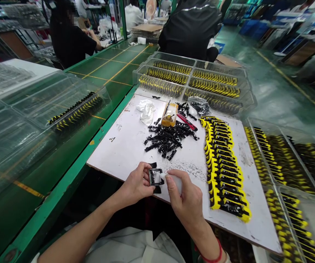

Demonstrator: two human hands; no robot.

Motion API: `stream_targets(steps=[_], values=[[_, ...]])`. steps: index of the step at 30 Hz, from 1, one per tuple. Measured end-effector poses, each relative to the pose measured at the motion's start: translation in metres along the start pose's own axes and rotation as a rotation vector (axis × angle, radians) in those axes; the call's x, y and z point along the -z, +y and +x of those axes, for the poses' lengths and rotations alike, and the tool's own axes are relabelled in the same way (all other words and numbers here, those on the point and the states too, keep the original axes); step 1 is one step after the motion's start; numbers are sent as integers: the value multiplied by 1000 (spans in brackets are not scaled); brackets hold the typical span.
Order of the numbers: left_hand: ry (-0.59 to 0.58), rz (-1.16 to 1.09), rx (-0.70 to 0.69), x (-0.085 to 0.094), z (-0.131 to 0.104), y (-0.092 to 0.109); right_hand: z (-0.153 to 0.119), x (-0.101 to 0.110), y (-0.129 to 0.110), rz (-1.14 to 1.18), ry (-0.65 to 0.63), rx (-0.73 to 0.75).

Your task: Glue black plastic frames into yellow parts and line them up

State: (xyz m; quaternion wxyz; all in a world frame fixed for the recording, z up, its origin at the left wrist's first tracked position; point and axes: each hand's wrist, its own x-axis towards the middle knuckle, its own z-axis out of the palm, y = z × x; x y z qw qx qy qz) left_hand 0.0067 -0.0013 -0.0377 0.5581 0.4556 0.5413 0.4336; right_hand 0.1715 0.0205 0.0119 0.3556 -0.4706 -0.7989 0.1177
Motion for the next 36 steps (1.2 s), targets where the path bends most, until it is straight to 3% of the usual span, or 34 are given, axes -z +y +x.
stream_targets(steps=[10,18,24,36], values=[[-1,-1,11,-1,0,-1,-1,-4,0,6,-14,8],[-37,17,-4,3,-2,0,-5,15,-1,-23,29,-32],[-47,40,-3,4,-3,0,-20,25,-3,-14,-28,-32],[-67,73,-20,7,-4,2,-30,20,-6,26,-84,-77]])
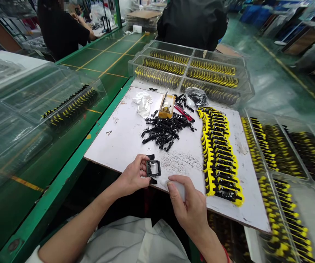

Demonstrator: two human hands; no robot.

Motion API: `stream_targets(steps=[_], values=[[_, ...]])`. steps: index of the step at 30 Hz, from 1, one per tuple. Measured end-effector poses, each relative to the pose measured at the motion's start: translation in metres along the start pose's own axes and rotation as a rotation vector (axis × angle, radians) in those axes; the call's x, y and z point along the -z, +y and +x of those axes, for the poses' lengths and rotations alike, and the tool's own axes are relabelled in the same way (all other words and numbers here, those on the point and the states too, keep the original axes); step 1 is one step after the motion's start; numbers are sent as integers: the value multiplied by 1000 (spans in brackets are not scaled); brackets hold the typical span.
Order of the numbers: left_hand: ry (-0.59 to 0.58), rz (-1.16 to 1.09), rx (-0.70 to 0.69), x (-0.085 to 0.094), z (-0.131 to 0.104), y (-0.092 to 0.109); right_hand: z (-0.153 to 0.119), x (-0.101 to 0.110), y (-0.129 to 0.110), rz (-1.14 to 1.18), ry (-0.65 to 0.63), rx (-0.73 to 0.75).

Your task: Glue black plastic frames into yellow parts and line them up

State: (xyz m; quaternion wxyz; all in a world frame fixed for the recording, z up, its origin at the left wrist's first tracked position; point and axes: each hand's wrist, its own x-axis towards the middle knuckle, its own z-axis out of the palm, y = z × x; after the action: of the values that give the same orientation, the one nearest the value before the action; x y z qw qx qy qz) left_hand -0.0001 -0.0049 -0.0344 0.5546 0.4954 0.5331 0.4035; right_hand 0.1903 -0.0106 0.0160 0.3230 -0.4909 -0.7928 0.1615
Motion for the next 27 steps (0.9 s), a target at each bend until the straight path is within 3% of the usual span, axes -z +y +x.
stream_targets(steps=[12,20,24,27], values=[[-6,-8,5,-1,1,-2,-1,1,0,-2,-43,37],[-2,-15,20,-1,1,-1,8,9,9,-33,148,-127],[1,-28,21,-1,1,0,21,10,20,240,247,-399],[11,-56,18,-3,1,-2,45,8,33,575,247,-475]])
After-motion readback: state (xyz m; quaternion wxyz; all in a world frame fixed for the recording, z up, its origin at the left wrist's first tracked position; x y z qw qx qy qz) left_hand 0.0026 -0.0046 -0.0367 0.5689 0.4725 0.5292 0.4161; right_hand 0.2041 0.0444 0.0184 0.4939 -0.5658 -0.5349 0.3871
